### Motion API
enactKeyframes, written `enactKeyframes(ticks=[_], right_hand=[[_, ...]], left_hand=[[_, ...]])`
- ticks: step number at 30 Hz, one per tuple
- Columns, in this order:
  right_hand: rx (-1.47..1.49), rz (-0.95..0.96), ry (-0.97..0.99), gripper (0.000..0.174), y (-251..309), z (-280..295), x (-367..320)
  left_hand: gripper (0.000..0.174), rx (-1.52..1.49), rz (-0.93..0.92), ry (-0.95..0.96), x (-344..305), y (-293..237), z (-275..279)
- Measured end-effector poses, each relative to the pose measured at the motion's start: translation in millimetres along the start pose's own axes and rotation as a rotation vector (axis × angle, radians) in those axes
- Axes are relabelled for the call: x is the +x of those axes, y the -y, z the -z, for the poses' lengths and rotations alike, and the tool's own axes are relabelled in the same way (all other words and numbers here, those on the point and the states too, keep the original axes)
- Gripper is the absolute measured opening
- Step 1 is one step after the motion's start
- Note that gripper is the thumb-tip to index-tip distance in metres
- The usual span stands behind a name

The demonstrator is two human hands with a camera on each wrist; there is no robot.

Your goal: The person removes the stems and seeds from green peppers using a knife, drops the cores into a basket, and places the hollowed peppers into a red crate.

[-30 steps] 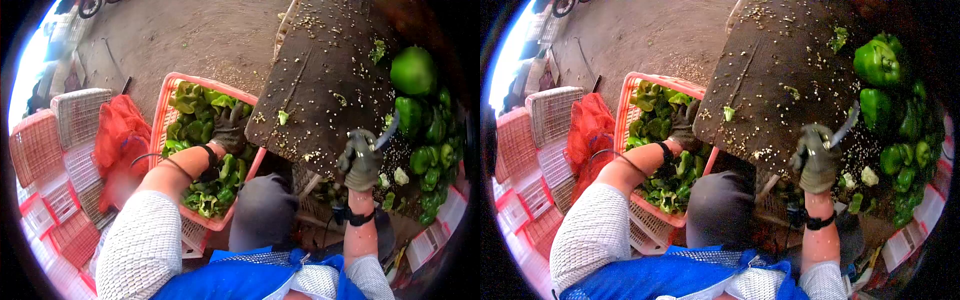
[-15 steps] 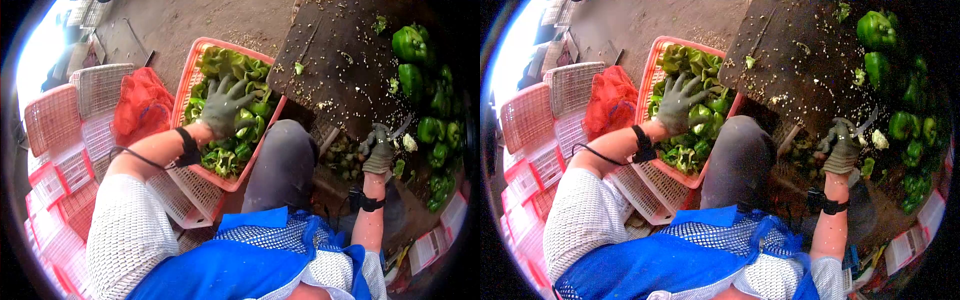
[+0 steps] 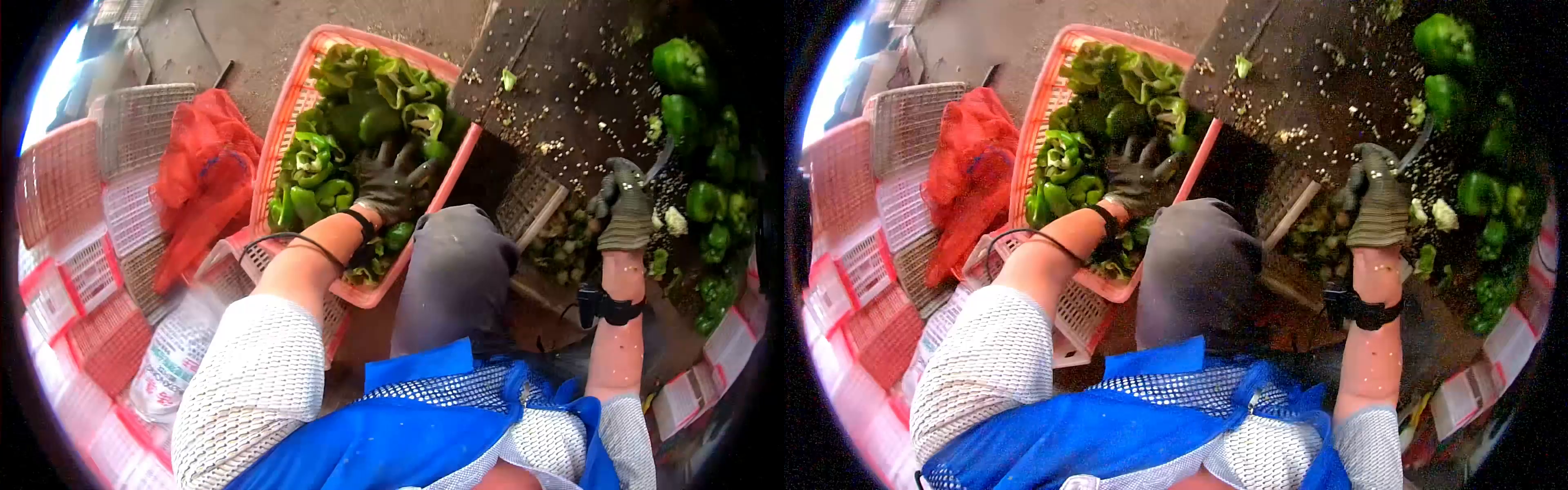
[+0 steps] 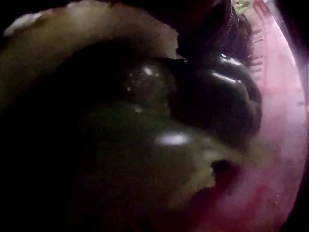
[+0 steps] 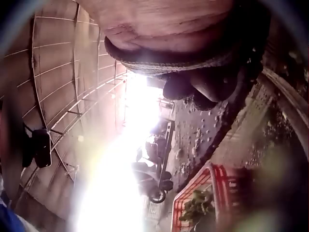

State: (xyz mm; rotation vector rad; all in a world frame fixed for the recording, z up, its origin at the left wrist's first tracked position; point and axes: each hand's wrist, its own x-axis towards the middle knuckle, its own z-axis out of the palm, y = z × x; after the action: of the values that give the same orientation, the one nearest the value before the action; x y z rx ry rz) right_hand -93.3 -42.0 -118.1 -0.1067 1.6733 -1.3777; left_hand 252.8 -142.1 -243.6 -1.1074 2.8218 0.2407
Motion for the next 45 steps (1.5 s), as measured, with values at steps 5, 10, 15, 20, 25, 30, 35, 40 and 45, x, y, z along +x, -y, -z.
enactKeyframes(ticks=[5, 10, 15, 20, 25, 30, 35, 40, 45], right_hand=[[0.050, 0.149, -0.045, 0.023, 33, -7, -46], [-0.011, 0.020, -0.218, 0.023, 15, 47, -104], [0.018, -0.200, -0.352, 0.020, -52, 98, -93], [-0.086, -0.139, -0.424, 0.017, -16, -3, -95], [-0.057, 0.130, -0.199, 0.019, 3, -42, -82], [-0.028, 0.115, -0.089, 0.021, 6, -38, -78], [-0.127, 0.050, -0.117, 0.023, 7, -36, -120], [-0.105, -0.045, -0.260, 0.022, -29, 66, -101], [-0.152, 0.046, -0.260, 0.023, -37, 25, -111]], left_hand=[[0.072, -0.028, 0.042, 0.142, -7, 1, 30], [0.074, -0.084, 0.097, -0.003, -64, 2, 67], [0.065, -0.119, 0.156, 0.139, -113, -4, 27], [0.067, -0.171, 0.205, 0.213, -111, -2, 8], [0.062, -0.231, 0.199, 0.206, -105, -8, -33], [0.064, -0.218, 0.203, 0.222, -105, -5, -26], [0.062, -0.239, 0.201, 0.114, -125, 1, -7], [0.069, -0.172, 0.883, -0.358, -158, 50, 30], [0.071, -0.265, 1.491, -0.339, -134, 72, -6]])
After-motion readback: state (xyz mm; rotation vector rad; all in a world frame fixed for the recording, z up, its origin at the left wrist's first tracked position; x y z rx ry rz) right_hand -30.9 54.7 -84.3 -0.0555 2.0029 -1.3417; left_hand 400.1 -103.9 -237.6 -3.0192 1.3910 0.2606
